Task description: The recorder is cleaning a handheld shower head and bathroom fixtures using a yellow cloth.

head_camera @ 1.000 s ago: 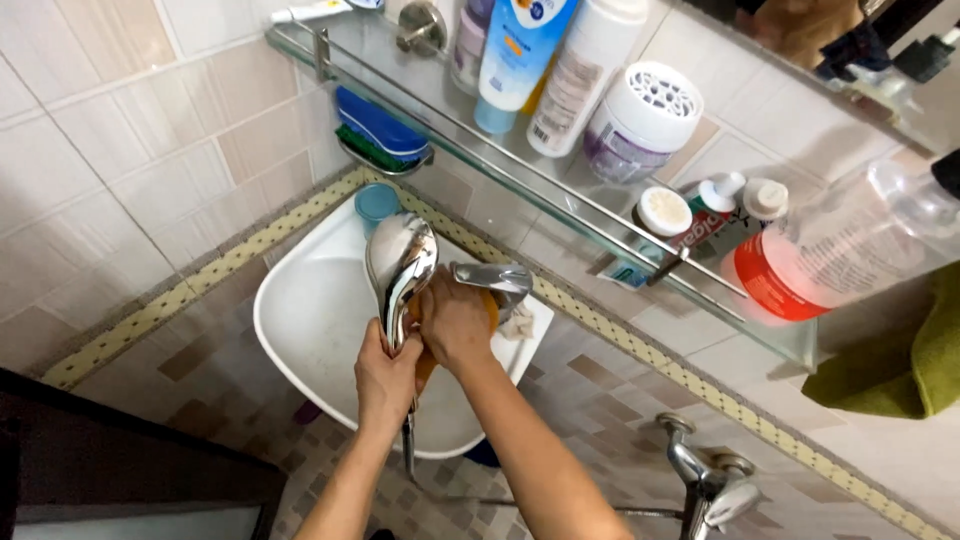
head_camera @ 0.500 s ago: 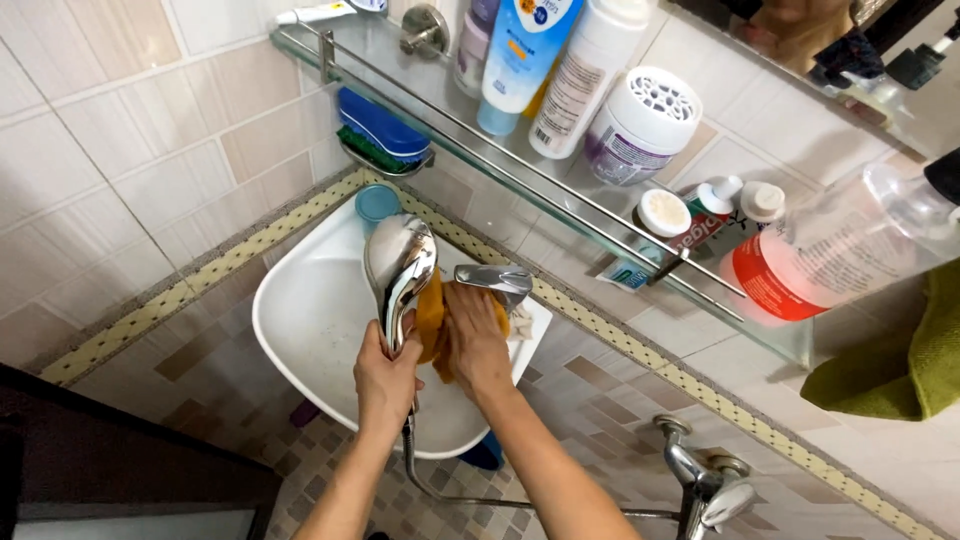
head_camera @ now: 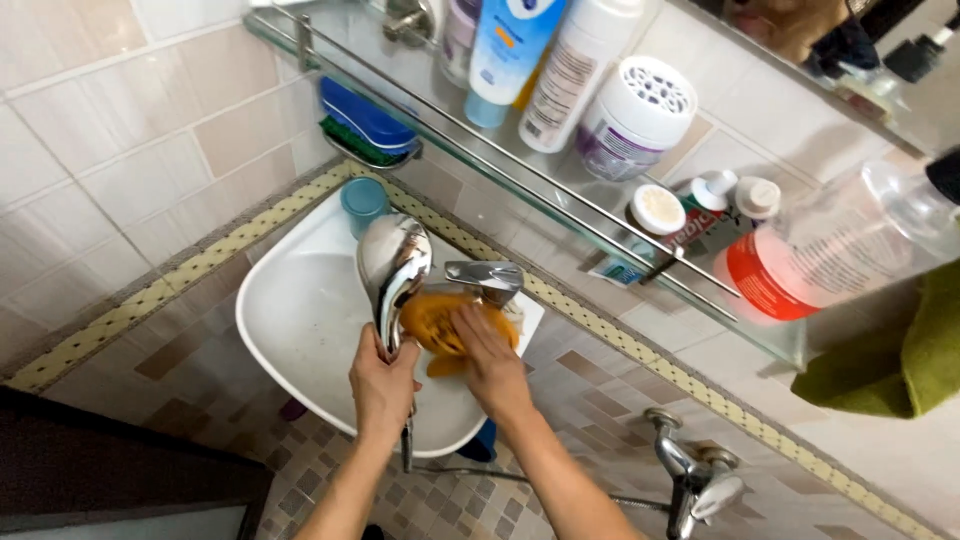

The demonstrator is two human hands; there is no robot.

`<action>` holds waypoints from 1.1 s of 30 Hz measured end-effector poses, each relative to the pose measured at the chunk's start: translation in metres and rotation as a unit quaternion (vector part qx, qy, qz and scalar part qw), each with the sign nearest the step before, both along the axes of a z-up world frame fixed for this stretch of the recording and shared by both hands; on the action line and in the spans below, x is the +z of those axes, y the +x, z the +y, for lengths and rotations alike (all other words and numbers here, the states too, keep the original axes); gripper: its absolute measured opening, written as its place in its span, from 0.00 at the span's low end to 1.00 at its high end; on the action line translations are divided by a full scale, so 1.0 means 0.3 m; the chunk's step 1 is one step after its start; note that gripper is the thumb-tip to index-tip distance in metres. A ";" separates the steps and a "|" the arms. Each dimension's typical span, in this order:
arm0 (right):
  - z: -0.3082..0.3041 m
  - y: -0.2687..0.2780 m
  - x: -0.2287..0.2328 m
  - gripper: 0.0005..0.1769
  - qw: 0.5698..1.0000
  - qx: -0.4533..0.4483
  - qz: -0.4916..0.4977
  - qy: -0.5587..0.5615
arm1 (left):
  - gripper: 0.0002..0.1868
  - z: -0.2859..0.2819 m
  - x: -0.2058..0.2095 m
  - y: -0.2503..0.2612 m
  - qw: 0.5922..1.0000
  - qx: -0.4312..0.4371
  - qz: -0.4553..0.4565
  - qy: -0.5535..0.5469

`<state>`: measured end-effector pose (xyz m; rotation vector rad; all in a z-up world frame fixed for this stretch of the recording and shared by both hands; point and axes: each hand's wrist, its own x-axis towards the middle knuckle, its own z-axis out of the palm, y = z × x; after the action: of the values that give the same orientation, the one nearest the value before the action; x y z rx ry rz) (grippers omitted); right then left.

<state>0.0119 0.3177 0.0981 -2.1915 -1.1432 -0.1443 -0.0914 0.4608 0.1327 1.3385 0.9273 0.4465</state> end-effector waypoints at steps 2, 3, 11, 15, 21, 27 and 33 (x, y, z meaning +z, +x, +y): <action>-0.067 -0.018 -0.046 0.30 0.983 -0.128 0.128 0.042 | 0.14 0.012 -0.005 -0.007 1.000 -0.004 0.002 -0.005; -0.109 -0.024 -0.070 0.23 0.930 -0.257 0.251 0.081 | 0.12 0.010 -0.009 -0.008 1.000 -0.014 0.005 -0.011; 0.069 0.160 0.182 0.21 0.927 -0.254 0.143 0.237 | 0.10 -0.004 -0.014 0.030 0.999 -0.029 -0.041 0.003; 0.297 0.087 0.161 0.23 0.988 -0.092 -0.122 0.034 | 0.09 0.011 -0.081 0.037 0.997 -0.010 -0.062 -0.039; 0.338 0.234 0.295 0.25 0.924 -0.164 0.138 -0.315 | 0.10 0.028 -0.063 0.036 0.990 -0.002 -0.124 -0.061; 0.177 0.613 0.091 0.25 0.945 0.051 0.217 -0.240 | 0.10 0.028 -0.038 0.017 0.996 -0.042 -0.063 -0.047; 0.108 0.569 -0.081 0.19 0.676 -0.108 0.702 0.195 | 0.12 0.028 0.038 0.013 0.997 -0.054 -0.047 -0.022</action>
<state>0.1827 0.3503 0.0736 -1.3175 0.0799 0.9641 -0.0874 0.4692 0.1441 1.3100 0.7788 0.3996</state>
